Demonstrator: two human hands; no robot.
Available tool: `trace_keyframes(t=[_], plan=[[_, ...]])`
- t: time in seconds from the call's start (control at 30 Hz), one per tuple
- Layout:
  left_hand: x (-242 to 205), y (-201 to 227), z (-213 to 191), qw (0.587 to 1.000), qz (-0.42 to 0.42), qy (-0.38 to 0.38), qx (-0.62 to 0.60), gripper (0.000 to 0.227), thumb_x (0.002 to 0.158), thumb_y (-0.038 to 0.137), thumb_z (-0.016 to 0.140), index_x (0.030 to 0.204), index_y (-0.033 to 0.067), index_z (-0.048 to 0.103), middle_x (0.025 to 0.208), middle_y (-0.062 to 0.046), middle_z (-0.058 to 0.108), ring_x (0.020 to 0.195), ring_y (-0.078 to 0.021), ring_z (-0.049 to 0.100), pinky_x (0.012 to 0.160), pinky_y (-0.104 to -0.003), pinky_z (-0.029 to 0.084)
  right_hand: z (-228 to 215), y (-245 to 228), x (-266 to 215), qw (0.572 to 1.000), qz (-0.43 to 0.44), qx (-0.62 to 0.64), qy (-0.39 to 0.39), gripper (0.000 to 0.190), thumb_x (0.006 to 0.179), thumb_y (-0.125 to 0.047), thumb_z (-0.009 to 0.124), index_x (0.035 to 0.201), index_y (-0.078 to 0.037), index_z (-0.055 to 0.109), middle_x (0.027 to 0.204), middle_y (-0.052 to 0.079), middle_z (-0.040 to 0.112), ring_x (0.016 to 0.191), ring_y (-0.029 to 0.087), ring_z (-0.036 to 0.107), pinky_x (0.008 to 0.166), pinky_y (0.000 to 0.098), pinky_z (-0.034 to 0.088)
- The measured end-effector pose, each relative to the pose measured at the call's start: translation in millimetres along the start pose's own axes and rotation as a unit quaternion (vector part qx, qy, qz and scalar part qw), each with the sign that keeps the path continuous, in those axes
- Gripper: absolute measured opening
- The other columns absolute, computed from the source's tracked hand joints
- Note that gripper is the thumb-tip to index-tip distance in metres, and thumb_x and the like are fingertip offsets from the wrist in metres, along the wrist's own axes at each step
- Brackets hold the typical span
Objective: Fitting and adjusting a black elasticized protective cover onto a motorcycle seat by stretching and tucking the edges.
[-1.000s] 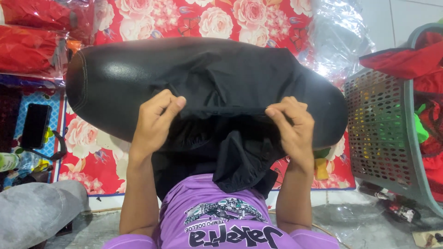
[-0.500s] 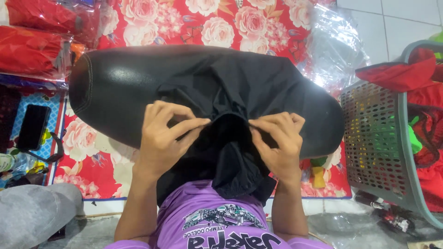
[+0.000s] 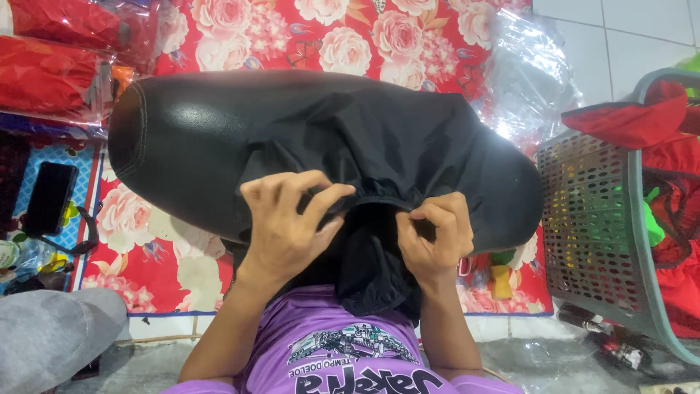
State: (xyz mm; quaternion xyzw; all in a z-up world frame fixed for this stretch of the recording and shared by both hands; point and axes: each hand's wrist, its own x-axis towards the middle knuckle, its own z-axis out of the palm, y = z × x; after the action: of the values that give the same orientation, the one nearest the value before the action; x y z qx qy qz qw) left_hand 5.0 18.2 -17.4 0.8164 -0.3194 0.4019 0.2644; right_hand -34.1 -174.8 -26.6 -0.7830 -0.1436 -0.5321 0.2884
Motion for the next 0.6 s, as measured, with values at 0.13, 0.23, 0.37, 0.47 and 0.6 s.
trace_keyframes(t=[0.13,0.23,0.37,0.47,0.6], plan=[[1,-2,13,0.999,0.004,0.04,-0.029,0.025,0.077,-0.004,0.08,0.091,0.0161,0.077,0.083,0.001,0.059,0.067,-0.0168,0.047,0.062,-0.029,0.043,0,-6,3,1.0,0.002,-0.003,-0.017,0.031,0.07,0.028,0.062,0.074,-0.003,0.059,0.063,0.006,0.049,0.052,0.016,0.046,0.047,0.0256,0.044],[-7,-11,24,0.988,0.008,0.143,-0.065,0.03,0.085,-0.013,0.069,0.08,0.0155,0.078,0.075,0.002,0.054,0.058,-0.0134,0.044,0.051,-0.025,0.047,1,-6,1,1.0,-0.013,0.006,-0.011,0.032,0.07,0.028,0.063,0.073,-0.003,0.06,0.062,0.007,0.05,0.051,0.017,0.044,0.047,0.0249,0.044],[-12,-19,28,0.976,0.027,0.218,-0.001,0.035,0.093,-0.008,0.066,0.074,0.0203,0.074,0.074,0.002,0.049,0.057,-0.0133,0.038,0.054,-0.027,0.042,5,-7,3,1.0,-0.018,0.017,-0.001,0.031,0.069,0.027,0.065,0.073,-0.004,0.061,0.063,0.006,0.052,0.052,0.016,0.044,0.047,0.0236,0.045],[-13,-11,26,0.994,-0.033,0.102,-0.02,0.033,0.084,-0.015,0.069,0.088,0.0172,0.072,0.089,-0.001,0.054,0.073,-0.019,0.045,0.072,-0.033,0.042,2,-7,2,1.0,-0.006,0.016,0.002,0.031,0.066,0.027,0.062,0.073,-0.003,0.06,0.063,0.006,0.051,0.053,0.016,0.044,0.047,0.0241,0.045],[-16,11,16,0.997,-0.025,0.066,-0.011,0.032,0.077,0.004,0.085,0.097,0.0235,0.069,0.105,0.001,0.059,0.094,-0.0227,0.049,0.085,-0.038,0.039,2,-8,2,1.0,0.001,0.003,-0.001,0.031,0.067,0.026,0.064,0.074,-0.004,0.061,0.064,0.006,0.053,0.056,0.018,0.045,0.05,0.0256,0.045]])
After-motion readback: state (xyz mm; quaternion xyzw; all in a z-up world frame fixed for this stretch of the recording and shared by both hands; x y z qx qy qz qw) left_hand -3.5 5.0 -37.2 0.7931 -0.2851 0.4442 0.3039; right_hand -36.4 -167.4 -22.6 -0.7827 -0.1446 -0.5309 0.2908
